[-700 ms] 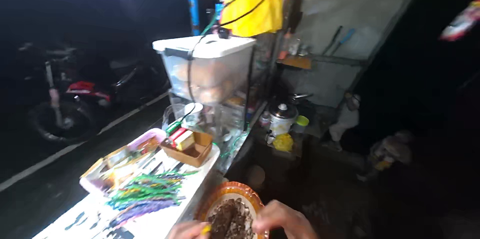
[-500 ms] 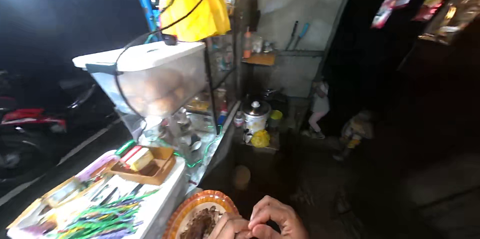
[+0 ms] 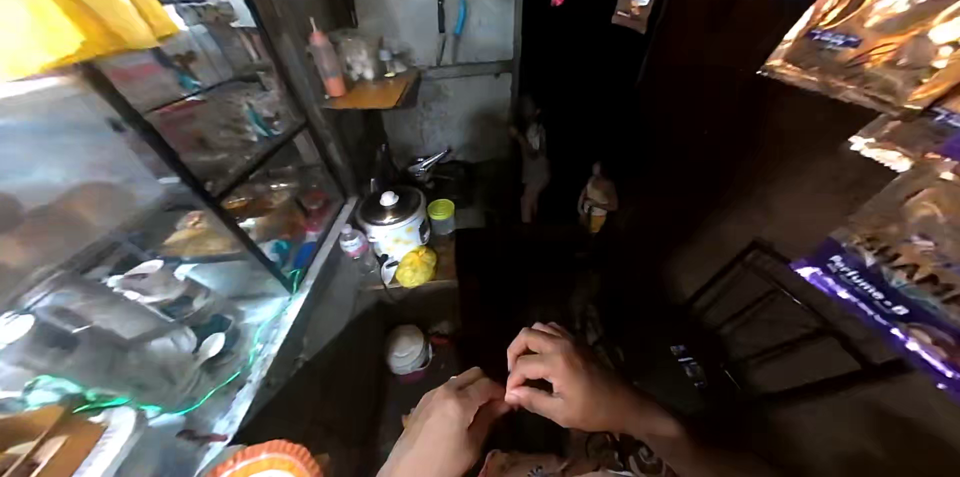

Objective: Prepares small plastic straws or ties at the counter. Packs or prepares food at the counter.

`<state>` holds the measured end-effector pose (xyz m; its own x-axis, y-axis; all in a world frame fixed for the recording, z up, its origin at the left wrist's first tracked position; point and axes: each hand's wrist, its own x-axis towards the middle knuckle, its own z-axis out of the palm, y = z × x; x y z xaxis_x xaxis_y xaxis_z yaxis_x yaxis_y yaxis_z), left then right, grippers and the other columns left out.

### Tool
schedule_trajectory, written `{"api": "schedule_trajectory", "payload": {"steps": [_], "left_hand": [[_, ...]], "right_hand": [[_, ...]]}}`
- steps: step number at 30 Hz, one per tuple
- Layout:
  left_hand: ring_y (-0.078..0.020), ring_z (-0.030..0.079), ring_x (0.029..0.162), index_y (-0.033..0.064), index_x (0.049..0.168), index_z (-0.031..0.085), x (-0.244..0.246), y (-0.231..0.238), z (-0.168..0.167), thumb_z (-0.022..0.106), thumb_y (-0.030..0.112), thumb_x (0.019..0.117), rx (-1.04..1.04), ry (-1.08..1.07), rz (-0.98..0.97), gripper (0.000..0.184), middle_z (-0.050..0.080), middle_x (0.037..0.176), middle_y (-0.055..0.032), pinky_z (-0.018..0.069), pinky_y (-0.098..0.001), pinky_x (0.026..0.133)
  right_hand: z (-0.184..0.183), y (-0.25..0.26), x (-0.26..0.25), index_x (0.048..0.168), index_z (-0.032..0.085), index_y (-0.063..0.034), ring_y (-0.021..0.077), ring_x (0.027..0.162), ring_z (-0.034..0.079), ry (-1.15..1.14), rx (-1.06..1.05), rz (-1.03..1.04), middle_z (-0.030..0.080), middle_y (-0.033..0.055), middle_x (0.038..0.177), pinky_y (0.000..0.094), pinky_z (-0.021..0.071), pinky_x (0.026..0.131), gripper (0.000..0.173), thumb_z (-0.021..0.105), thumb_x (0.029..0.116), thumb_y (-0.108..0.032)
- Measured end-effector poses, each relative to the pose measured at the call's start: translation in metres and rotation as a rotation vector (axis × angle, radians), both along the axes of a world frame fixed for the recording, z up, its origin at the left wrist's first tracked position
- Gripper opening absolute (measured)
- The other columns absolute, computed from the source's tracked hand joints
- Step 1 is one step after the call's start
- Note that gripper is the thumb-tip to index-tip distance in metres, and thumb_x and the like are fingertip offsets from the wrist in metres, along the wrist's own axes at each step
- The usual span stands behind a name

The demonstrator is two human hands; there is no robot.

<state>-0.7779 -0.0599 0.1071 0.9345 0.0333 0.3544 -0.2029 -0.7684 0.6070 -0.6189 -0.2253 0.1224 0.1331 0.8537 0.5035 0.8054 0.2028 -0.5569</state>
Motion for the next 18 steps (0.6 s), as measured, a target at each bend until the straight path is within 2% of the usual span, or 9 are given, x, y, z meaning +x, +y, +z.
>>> {"api": "schedule_trajectory", "payload": {"steps": [2,4,5,7,9,11,13,16,18], "left_hand": [[-0.0288,0.073,0.087,0.0005,0.100,0.074,0.032,-0.015,-0.004,0.061,0.014,0.0983,0.003,0.159,0.131,0.019,0.072,0.097,-0.0148,0.0600,-0.0504,0.077],[-0.0138,0.068,0.090,0.0017,0.105,0.071,0.062,-0.021,-0.014,0.057,0.011,0.0998,-0.321,0.230,0.204,0.017,0.070,0.100,-0.0066,0.0563,-0.0345,0.085],[-0.0044,0.063,0.082,0.0047,0.103,0.069,0.075,-0.022,-0.022,0.056,0.011,0.0997,-0.551,0.204,0.207,0.014,0.068,0.095,0.0008,0.0540,-0.0238,0.078],[0.0030,0.056,0.065,0.0118,0.098,0.063,0.095,-0.029,-0.035,0.052,0.007,0.0991,-0.985,0.092,0.162,0.012,0.065,0.084,0.0087,0.0477,-0.0150,0.060],[0.0051,0.059,0.067,0.0209,0.096,0.064,0.106,-0.034,-0.045,0.053,0.010,0.0995,-1.163,-0.016,0.039,0.016,0.069,0.085,0.0116,0.0485,-0.0133,0.061],[0.0044,0.065,0.082,0.0249,0.099,0.068,0.116,-0.029,-0.052,0.058,0.018,0.1015,-1.092,-0.031,-0.125,0.012,0.072,0.095,0.0136,0.0538,-0.0167,0.075],[0.0002,0.066,0.090,0.0130,0.108,0.063,0.130,-0.017,-0.054,0.058,0.015,0.1014,-0.929,0.061,-0.203,0.009,0.068,0.098,0.0101,0.0558,-0.0236,0.084],[-0.0078,0.063,0.080,0.0008,0.122,0.055,0.159,0.005,-0.060,0.062,0.017,0.0998,-0.683,0.322,-0.098,0.029,0.063,0.090,-0.0014,0.0549,-0.0290,0.078],[-0.0173,0.065,0.084,-0.0010,0.126,0.058,0.184,0.021,-0.065,0.061,0.020,0.1014,-0.524,0.483,-0.027,0.032,0.066,0.095,-0.0113,0.0549,-0.0376,0.082]], "right_hand": [[-0.016,-0.004,0.014,0.084,0.073,-0.0211,0.0184,0.104,0.067,-0.439,0.103,-0.232,0.071,-0.0007,0.103,0.0416,0.0504,0.098,0.017,0.064,0.0947,-0.030],[-0.033,-0.006,0.029,0.089,0.071,-0.0245,0.0156,0.109,0.064,-0.610,0.242,-0.393,0.070,-0.0036,0.101,0.0394,0.0437,0.107,0.016,0.060,0.0986,-0.032],[-0.038,-0.007,0.037,0.092,0.071,-0.0247,0.0150,0.111,0.063,-0.586,0.300,-0.438,0.068,-0.0031,0.100,0.0389,0.0405,0.110,0.016,0.061,0.1001,-0.033],[-0.048,-0.009,0.056,0.092,0.068,-0.0257,0.0111,0.112,0.061,-0.399,0.335,-0.475,0.065,-0.0031,0.099,0.0364,0.0390,0.111,0.019,0.058,0.1018,-0.039],[-0.056,-0.013,0.076,0.091,0.070,-0.0216,0.0071,0.110,0.060,-0.026,0.292,-0.390,0.065,-0.0005,0.102,0.0294,0.0430,0.106,0.021,0.063,0.0991,-0.039],[-0.062,-0.014,0.096,0.089,0.073,-0.0109,-0.0009,0.109,0.056,0.364,0.215,-0.236,0.062,0.0008,0.108,0.0159,0.0471,0.098,0.018,0.069,0.0947,-0.028],[-0.068,-0.010,0.113,0.088,0.073,-0.0026,-0.0028,0.109,0.055,0.571,0.134,-0.157,0.061,0.0023,0.109,0.0130,0.0476,0.094,0.016,0.068,0.0913,-0.017],[-0.088,0.005,0.133,0.087,0.073,-0.0041,0.0021,0.109,0.056,0.509,0.077,-0.195,0.061,0.0047,0.108,0.0163,0.0471,0.097,0.017,0.068,0.0922,-0.019],[-0.106,0.017,0.149,0.087,0.074,-0.0097,0.0120,0.109,0.059,0.290,0.089,-0.273,0.065,0.0074,0.104,0.0299,0.0445,0.104,0.022,0.066,0.0951,-0.029]]}}
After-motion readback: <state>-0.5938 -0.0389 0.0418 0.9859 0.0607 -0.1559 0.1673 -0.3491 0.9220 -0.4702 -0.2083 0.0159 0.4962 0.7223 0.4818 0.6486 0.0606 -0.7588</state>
